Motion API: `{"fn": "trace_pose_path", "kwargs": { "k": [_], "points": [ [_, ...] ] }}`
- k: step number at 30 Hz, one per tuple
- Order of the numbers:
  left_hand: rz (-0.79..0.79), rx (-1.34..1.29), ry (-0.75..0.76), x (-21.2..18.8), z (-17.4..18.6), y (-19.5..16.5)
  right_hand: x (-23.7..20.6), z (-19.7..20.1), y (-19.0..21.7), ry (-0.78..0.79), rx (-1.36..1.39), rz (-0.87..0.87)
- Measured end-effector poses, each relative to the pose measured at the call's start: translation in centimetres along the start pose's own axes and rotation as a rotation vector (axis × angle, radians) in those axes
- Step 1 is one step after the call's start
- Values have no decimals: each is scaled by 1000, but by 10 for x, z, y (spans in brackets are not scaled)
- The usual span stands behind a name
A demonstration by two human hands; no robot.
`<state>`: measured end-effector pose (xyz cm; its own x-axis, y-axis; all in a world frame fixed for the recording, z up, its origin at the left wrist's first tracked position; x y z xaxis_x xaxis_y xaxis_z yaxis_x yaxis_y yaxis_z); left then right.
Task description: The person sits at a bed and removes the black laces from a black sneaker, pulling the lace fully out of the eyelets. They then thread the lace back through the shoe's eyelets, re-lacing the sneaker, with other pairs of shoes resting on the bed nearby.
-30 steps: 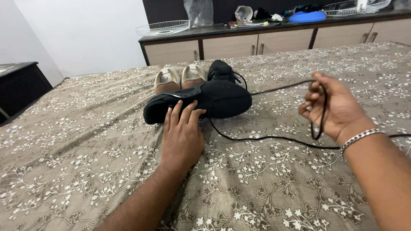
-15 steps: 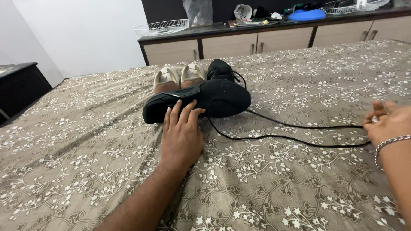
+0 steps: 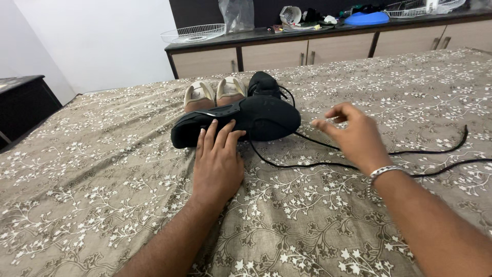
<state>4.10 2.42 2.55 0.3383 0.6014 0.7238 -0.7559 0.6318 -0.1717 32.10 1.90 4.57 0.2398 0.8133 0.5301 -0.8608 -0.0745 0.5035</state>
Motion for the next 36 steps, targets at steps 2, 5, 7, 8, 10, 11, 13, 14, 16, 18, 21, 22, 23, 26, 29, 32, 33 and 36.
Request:
{"fn": "trace_pose_path", "kwargs": {
  "k": [2,5,7,8,10,11,13,14,16,18,21,22,23,26,29,32,33,36],
  "points": [
    [0,-1,-8,0,1,0,-6,-15,23,42,-150,89],
    [-5,-5,-14,0,1,-1,-15,-29,36,133,-361,89],
    [-7,-5,-11,-1,2,-1,-21,-33,43,109,-373,141],
    [-8,-5,-10,-1,2,-1,-22,-34,43,114,-416,142],
    [-8,-13,-10,-1,3,-2,-22,-36,40,121,-502,140],
    [-9,-17,-8,-1,3,-2,-22,-32,40,62,-490,169],
    [-12,-20,-12,0,3,-3,-22,-23,40,-56,-463,227],
    [-11,-22,-14,0,4,-3,-21,-22,37,-69,-481,213],
    [-11,-23,-13,-1,4,-3,-19,-17,31,-94,-516,186],
    [-11,-25,-17,0,4,-4,-17,-11,30,-150,-478,232],
    [-7,-21,-15,-1,4,-3,-13,-8,22,-137,-516,170],
    [-7,-18,-6,-1,3,-3,-12,-8,18,-116,-545,128],
    [-8,-15,1,0,3,-3,-11,-7,17,-124,-541,133],
    [-12,0,0,0,2,-3,-10,-1,12,-153,-530,127],
    [-4,-20,-1,0,2,-3,-10,2,7,-151,-515,95],
    [-6,-40,-1,0,3,-3,-10,4,4,-131,-497,59],
    [-7,-36,-5,0,3,-3,-10,5,3,-132,-496,45],
    [-13,-28,-15,0,3,-3,-11,10,1,-158,-472,20]
  ]
}}
Point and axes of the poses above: each hand's wrist, its own x-axis towards the middle knuckle, its own z-axis out of the back of the hand, y = z × x, the point moved 6 cm from there along x, towards the middle knuckle, and after that the axes turned 10 degrees about -x, right-handed, at the moved point
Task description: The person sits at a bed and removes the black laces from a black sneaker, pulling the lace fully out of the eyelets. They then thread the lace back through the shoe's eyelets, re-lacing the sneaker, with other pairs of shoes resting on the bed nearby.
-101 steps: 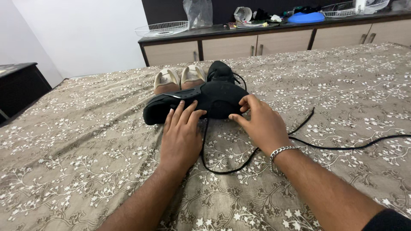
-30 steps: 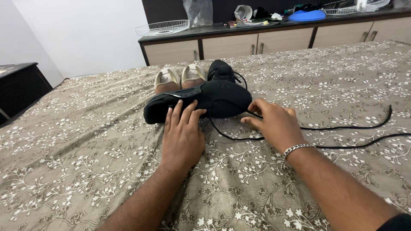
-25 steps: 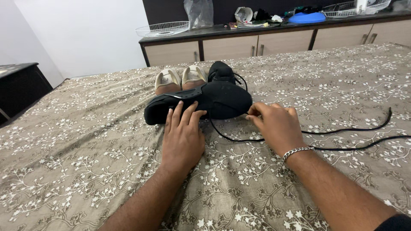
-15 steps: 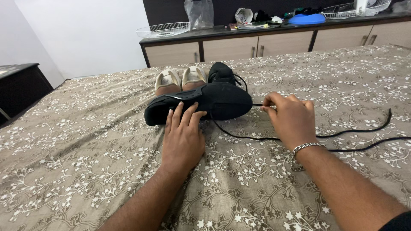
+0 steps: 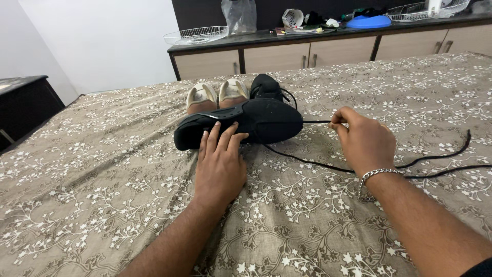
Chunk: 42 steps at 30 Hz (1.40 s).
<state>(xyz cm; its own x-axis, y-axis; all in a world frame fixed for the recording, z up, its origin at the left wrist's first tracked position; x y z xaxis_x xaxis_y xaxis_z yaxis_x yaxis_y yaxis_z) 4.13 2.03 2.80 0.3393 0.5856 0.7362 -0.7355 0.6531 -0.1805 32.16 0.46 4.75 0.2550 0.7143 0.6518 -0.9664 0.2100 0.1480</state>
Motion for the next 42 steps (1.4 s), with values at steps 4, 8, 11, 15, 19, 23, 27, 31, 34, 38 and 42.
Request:
{"fn": "trace_pose_path", "kwargs": {
  "k": [4,8,11,15,19,23,27,31,34,38,42],
  "points": [
    [-2,-9,2,0,0,1,1,1,-11,33,5,-92],
    [0,-11,-3,0,0,1,0,-5,-18,64,106,-70],
    [3,1,-15,0,0,0,1,-13,-22,9,157,-10],
    [11,-14,6,-1,0,1,4,-35,-54,75,226,-189],
    [14,-2,13,0,-1,2,10,-50,-101,58,310,-362],
    [16,-7,20,0,-1,2,19,-57,-159,10,137,-543],
    [20,-9,24,0,-1,2,18,-54,-196,-67,-57,-602],
    [3,20,17,0,-1,1,15,-45,-196,7,-106,-561],
    [-44,63,-24,0,0,-3,14,-31,-154,69,-168,-486],
    [-59,165,-34,-3,0,-6,23,-17,-66,305,227,-275],
    [-28,134,-41,-4,1,-7,0,-26,39,630,755,-222]
  ]
}}
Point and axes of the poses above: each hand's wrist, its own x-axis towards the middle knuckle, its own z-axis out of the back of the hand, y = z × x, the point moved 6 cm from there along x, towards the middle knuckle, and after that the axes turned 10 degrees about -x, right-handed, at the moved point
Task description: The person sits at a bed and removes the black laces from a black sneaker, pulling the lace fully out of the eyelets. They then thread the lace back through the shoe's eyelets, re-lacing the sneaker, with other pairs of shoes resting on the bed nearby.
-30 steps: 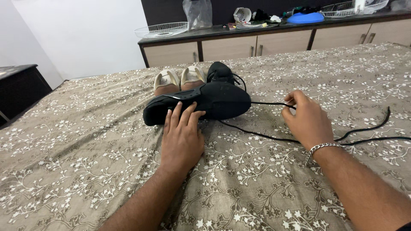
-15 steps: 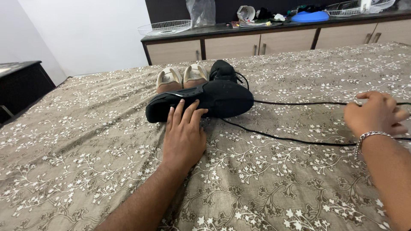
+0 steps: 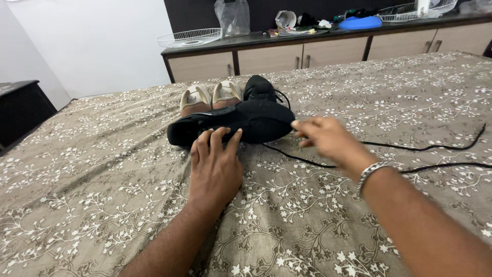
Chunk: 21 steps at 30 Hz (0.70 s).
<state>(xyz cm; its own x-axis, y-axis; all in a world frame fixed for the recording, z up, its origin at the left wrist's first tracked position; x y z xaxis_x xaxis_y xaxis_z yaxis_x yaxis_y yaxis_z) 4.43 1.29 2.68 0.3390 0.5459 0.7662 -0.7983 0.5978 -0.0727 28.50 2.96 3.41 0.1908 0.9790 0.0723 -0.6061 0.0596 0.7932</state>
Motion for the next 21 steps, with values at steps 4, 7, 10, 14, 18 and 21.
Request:
{"fn": "trace_pose_path", "kwargs": {
  "k": [4,7,10,14,18,21],
  "points": [
    [20,-18,26,2,0,3,-26,-87,27,351,575,-182],
    [52,-65,58,4,-3,7,-35,-122,33,468,815,-253],
    [62,-100,52,3,-5,9,-21,-126,18,274,952,-341],
    [63,-81,34,2,-5,10,10,-106,-7,-38,1163,-346],
    [53,-76,18,2,-4,10,32,-85,-29,-177,1189,-307],
    [46,-72,10,1,-4,9,48,-72,-32,-175,1171,-241]
  ]
}}
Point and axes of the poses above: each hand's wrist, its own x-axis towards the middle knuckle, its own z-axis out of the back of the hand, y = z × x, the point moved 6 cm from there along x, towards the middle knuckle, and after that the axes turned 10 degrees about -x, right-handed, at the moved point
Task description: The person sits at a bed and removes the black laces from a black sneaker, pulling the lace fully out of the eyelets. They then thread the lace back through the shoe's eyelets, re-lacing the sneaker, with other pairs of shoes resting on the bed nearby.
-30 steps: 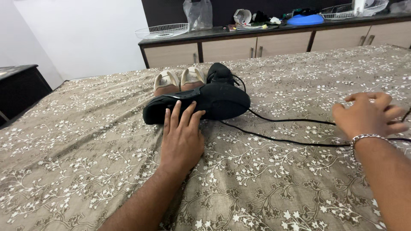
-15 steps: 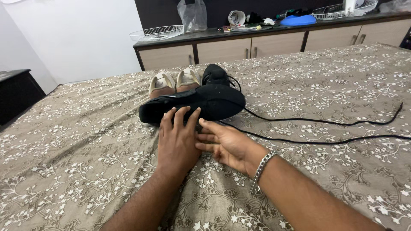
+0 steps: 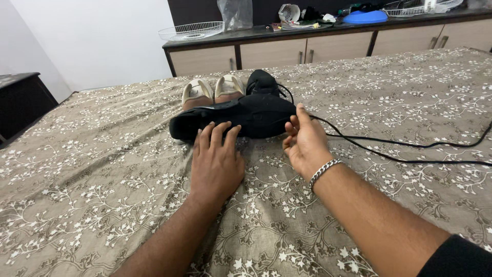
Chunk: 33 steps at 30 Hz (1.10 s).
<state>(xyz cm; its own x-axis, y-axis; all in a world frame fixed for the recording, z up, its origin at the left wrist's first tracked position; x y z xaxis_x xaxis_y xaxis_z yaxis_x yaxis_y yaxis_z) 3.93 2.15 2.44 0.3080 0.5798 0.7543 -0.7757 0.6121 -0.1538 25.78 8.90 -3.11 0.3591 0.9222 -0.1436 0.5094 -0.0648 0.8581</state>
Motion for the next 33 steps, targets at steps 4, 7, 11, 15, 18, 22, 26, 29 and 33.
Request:
{"fn": "trace_pose_path", "kwargs": {
  "k": [4,7,11,15,18,22,26,29,33],
  "points": [
    [4,-14,7,-1,0,0,6,5,9,-67,-141,-84],
    [4,-19,6,0,0,0,0,6,-1,-71,-196,-213],
    [21,-19,38,-1,-2,2,0,9,-11,-89,-183,-230],
    [26,35,87,2,-6,3,16,18,-6,-106,-158,-211],
    [28,33,91,3,-5,2,27,20,12,-94,-121,-104],
    [32,6,101,1,-3,0,26,16,43,-34,-167,92],
    [3,33,104,8,-2,-1,15,3,64,24,-197,195],
    [-65,-26,5,18,3,-5,7,-2,70,38,-168,247],
    [-5,-231,5,43,-5,-5,5,-6,74,47,-132,283]
  ]
}}
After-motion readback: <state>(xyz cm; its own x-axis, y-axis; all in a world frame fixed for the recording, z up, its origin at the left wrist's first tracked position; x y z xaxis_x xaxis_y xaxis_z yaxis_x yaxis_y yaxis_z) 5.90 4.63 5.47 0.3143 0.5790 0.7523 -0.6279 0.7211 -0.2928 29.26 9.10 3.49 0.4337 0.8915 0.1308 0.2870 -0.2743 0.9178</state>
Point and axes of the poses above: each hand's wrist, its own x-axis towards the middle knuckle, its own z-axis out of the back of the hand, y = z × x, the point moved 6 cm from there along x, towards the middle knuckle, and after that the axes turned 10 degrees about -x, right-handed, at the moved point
